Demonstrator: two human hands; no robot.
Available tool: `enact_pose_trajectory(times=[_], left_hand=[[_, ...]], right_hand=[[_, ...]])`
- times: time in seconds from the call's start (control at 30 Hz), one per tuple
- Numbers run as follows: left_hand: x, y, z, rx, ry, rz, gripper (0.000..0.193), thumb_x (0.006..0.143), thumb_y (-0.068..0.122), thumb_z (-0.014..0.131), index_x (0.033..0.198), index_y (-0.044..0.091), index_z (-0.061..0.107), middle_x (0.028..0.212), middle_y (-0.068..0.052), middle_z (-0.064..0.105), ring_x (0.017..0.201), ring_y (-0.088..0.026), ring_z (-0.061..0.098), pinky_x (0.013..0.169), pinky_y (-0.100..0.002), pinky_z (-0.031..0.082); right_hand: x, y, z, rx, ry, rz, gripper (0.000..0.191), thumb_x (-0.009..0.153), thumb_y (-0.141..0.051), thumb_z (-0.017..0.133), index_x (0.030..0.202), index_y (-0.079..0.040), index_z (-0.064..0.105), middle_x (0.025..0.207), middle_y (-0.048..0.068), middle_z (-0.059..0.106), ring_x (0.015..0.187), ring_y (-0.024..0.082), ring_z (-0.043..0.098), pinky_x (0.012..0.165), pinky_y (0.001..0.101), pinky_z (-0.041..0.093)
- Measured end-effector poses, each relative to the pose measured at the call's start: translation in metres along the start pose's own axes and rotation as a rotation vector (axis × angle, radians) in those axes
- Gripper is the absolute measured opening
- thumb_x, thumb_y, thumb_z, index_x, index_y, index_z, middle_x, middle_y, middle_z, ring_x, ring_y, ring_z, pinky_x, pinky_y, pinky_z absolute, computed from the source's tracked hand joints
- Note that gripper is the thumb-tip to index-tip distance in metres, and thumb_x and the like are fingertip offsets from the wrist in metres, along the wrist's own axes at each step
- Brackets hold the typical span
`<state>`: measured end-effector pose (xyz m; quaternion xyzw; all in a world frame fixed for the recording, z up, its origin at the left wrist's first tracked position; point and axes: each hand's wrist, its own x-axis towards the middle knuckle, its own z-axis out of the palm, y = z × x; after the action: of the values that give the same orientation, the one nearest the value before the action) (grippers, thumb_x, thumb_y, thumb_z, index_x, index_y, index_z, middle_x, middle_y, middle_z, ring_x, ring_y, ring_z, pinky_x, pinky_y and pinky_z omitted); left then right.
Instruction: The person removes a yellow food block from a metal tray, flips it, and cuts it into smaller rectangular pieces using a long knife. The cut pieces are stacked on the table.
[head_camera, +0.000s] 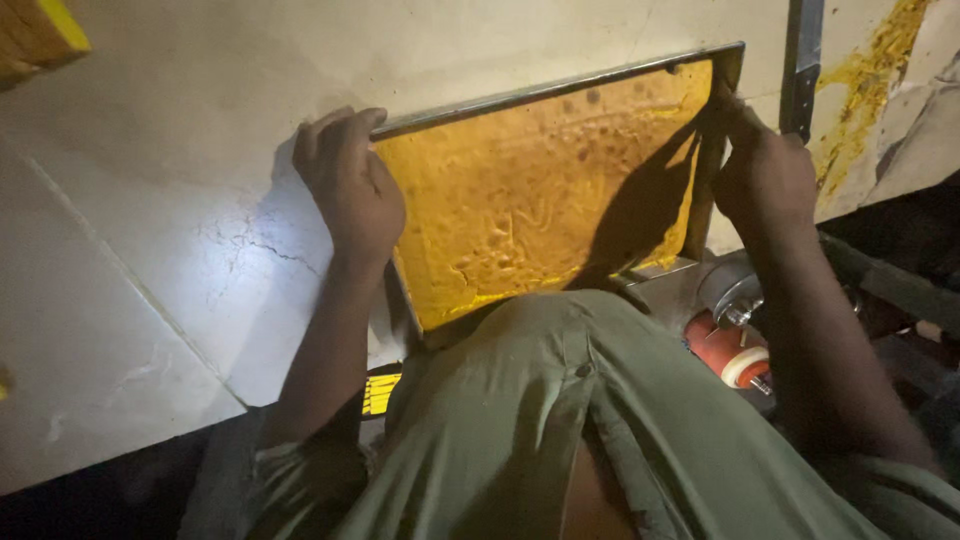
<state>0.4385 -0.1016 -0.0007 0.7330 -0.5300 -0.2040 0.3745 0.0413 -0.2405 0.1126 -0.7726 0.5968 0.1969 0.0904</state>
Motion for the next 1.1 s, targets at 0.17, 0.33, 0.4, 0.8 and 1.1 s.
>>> enact_pose_trajectory(times=[0.17,0.33,0.4,0.8,1.1], left_hand=[[-0.012,-0.001,-0.001,-0.013,0.062,-0.062,0.039,0.091,-0.010,0.057,0.123,0.008,0.069,0.118,-0.009,0.068,0.124,-0.028,0.056,0.114,-0.048,0.036],[-0.029,0.001,0.006,0.021,0.120,-0.208,0.035,0.103,0.005,0.065,0.137,0.008,0.058,0.136,-0.013,0.062,0.136,-0.035,0.051,0.118,-0.053,0.039],[-0.051,0.004,0.004,0.023,0.151,-0.194,0.042,0.103,0.007,0.065,0.143,0.004,0.052,0.146,-0.021,0.052,0.142,-0.042,0.043,0.120,-0.056,0.036],[-0.189,0.034,-0.010,0.356,0.178,-0.184,0.034,0.106,0.020,0.062,0.132,-0.003,0.059,0.146,-0.027,0.052,0.142,-0.049,0.043,0.119,-0.055,0.038],[-0.182,0.061,0.006,0.491,0.310,-0.162,0.019,0.102,0.023,0.068,0.108,0.005,0.068,0.097,-0.019,0.070,0.090,-0.041,0.067,0.079,-0.053,0.052]], right_hand=[[-0.079,0.017,-0.007,0.060,-0.350,0.061,0.067,0.082,0.000,0.059,0.145,-0.021,0.059,0.097,0.029,0.069,0.084,0.050,0.068,0.071,0.0571,0.055],[-0.132,0.039,-0.007,-0.051,-0.587,-0.112,0.067,0.076,0.001,0.059,0.139,-0.022,0.062,0.106,0.020,0.074,0.087,0.040,0.074,0.078,0.0504,0.058],[-0.137,0.046,-0.023,-0.181,-0.644,-0.204,0.069,0.079,-0.002,0.057,0.142,-0.027,0.059,0.106,0.019,0.075,0.087,0.038,0.075,0.078,0.0491,0.059],[-0.168,-0.115,-0.028,-0.153,-0.304,-1.011,0.071,0.091,-0.047,0.061,0.155,-0.022,0.044,0.094,0.019,0.071,0.087,0.039,0.070,0.076,0.0505,0.055],[-0.181,-0.171,0.098,0.077,-0.113,-1.405,0.023,0.090,-0.015,0.056,0.099,-0.004,0.074,0.090,0.019,0.075,0.081,0.038,0.074,0.067,0.0522,0.058]])
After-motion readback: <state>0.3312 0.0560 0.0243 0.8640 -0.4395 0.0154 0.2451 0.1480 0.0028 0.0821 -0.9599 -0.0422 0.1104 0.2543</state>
